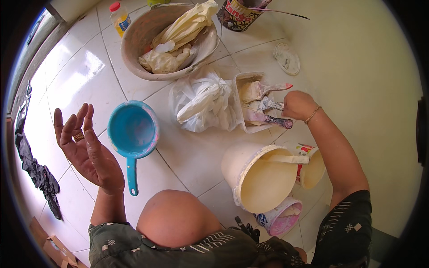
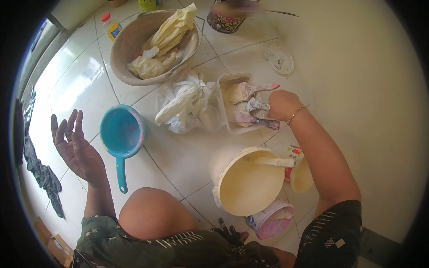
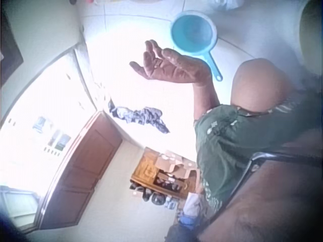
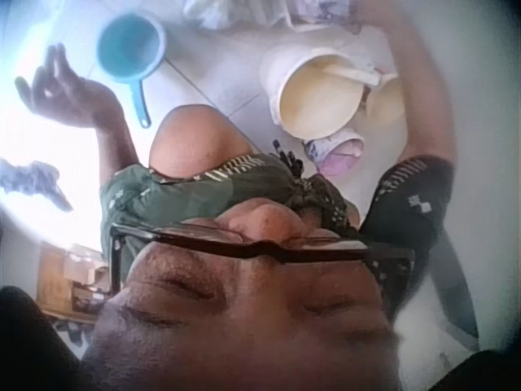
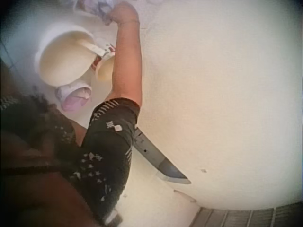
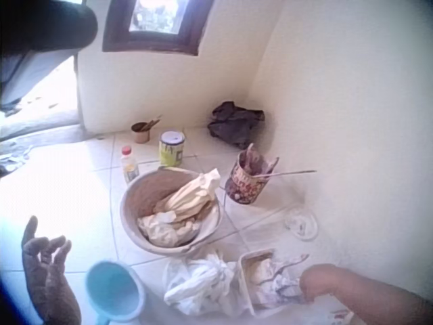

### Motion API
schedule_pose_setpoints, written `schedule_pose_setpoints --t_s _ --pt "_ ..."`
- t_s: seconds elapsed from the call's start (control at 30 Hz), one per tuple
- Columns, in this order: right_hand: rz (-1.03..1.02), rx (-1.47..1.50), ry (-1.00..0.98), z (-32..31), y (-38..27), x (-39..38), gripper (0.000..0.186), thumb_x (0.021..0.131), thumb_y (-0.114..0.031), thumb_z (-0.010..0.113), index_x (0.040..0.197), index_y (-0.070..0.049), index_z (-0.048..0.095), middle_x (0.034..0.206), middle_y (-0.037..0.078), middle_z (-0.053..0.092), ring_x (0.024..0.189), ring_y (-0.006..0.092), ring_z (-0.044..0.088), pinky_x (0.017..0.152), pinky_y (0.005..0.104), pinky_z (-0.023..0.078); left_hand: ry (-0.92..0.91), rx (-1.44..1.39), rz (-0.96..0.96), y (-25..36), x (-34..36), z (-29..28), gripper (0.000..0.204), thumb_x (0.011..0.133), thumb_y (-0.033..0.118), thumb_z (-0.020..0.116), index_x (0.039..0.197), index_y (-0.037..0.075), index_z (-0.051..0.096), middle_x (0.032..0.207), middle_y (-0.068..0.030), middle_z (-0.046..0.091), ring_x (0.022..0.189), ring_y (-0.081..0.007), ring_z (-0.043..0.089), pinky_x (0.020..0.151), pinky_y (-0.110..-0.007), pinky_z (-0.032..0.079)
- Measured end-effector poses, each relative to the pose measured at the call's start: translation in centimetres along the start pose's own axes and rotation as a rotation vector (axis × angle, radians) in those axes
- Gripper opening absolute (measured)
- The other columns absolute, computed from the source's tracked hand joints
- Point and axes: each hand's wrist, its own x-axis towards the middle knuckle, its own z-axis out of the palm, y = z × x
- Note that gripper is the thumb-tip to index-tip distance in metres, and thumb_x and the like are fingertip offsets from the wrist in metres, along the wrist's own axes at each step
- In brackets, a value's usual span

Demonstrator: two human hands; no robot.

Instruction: The person stirs yellow paint in a bucket with a wooden stick, pours it between buckets, and handles a paintbrush and a cloth.

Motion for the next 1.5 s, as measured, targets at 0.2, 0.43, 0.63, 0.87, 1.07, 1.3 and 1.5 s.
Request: schedule_pose_setpoints --t_s 0.2,0.43,0.63,0.87,1.07,1.3,1.5 --pt "0.012 -0.107 0.606 0.9 0.2 3.6 0.035 0.073 -0.025 0.067 0.101 -0.005 0.066 0.106 0.016 0.061 0.092 0.0329 0.060 0.080 0.0427 0.048 -0.021 0.038 -0.001 0.1 -0.3 0.5 0.035 0.091 0.005 0.038 0.125 -0.003 0.039 0.143 -0.0212 0.022 0.118 -0.0323 0.048 0.103 -0.051 0.037" --pt "0.119 0.363 0.261 1.8 1.4 4.3 0.026 0.078 -0.022 0.064 0.094 -0.002 0.066 0.092 0.017 0.064 0.088 0.0310 0.061 0.081 0.0400 0.047 -0.063 0.040 0.014 0.5 -0.7 1.2 0.035 0.091 0.004 0.041 0.125 -0.002 0.039 0.143 -0.0205 0.022 0.118 -0.0301 0.048 0.103 -0.048 0.038" --pt "-0.075 0.390 0.562 -0.1 2.9 -0.3 0.022 0.079 -0.018 0.063 0.088 0.001 0.067 0.079 0.016 0.063 0.071 0.0250 0.062 0.064 0.0353 0.048 -0.202 0.330 0.010 -0.5 1.5 1.6 0.032 0.091 0.013 0.050 0.119 -0.001 0.045 0.140 -0.0195 0.027 0.117 -0.0285 0.048 0.100 -0.044 0.039" --pt "0.270 0.913 0.286 -3.1 3.7 -4.1 0.018 0.084 -0.016 0.061 0.091 0.001 0.065 0.069 0.000 0.058 0.060 0.0066 0.052 0.051 0.0214 0.041 -0.256 0.189 -0.632 -3.6 5.5 2.3 0.059 0.085 0.033 0.058 0.127 -0.006 0.043 0.133 -0.0246 0.038 0.121 -0.0320 0.044 0.099 -0.042 0.039" --pt "0.204 1.189 0.269 -1.4 5.1 -4.0 0.020 0.085 -0.016 0.060 0.095 0.001 0.064 0.068 -0.001 0.057 0.060 0.0071 0.051 0.051 0.0213 0.041 -0.281 0.154 -0.689 -3.3 4.1 2.8 0.058 0.086 0.036 0.058 0.127 -0.003 0.043 0.129 -0.0244 0.044 0.118 -0.0382 0.046 0.099 -0.042 0.038" --pt "0.184 1.024 0.203 -0.5 4.1 -0.6 0.019 0.083 -0.015 0.062 0.092 0.001 0.065 0.066 0.000 0.057 0.058 0.0074 0.051 0.049 0.0211 0.041 -0.166 0.053 -0.549 -2.6 3.1 3.1 0.041 0.088 0.025 0.058 0.119 -0.001 0.050 0.128 -0.0208 0.046 0.114 -0.0292 0.052 0.096 -0.038 0.042" --pt "0.088 1.105 0.116 0.2 3.8 0.6 0.020 0.084 -0.015 0.062 0.095 0.002 0.065 0.070 0.002 0.058 0.059 0.0082 0.052 0.052 0.0217 0.044 -0.209 -0.016 -0.422 -1.6 2.7 2.8 0.025 0.092 0.015 0.053 0.107 -0.003 0.058 0.117 -0.0180 0.055 0.106 -0.0226 0.056 0.097 -0.040 0.044"
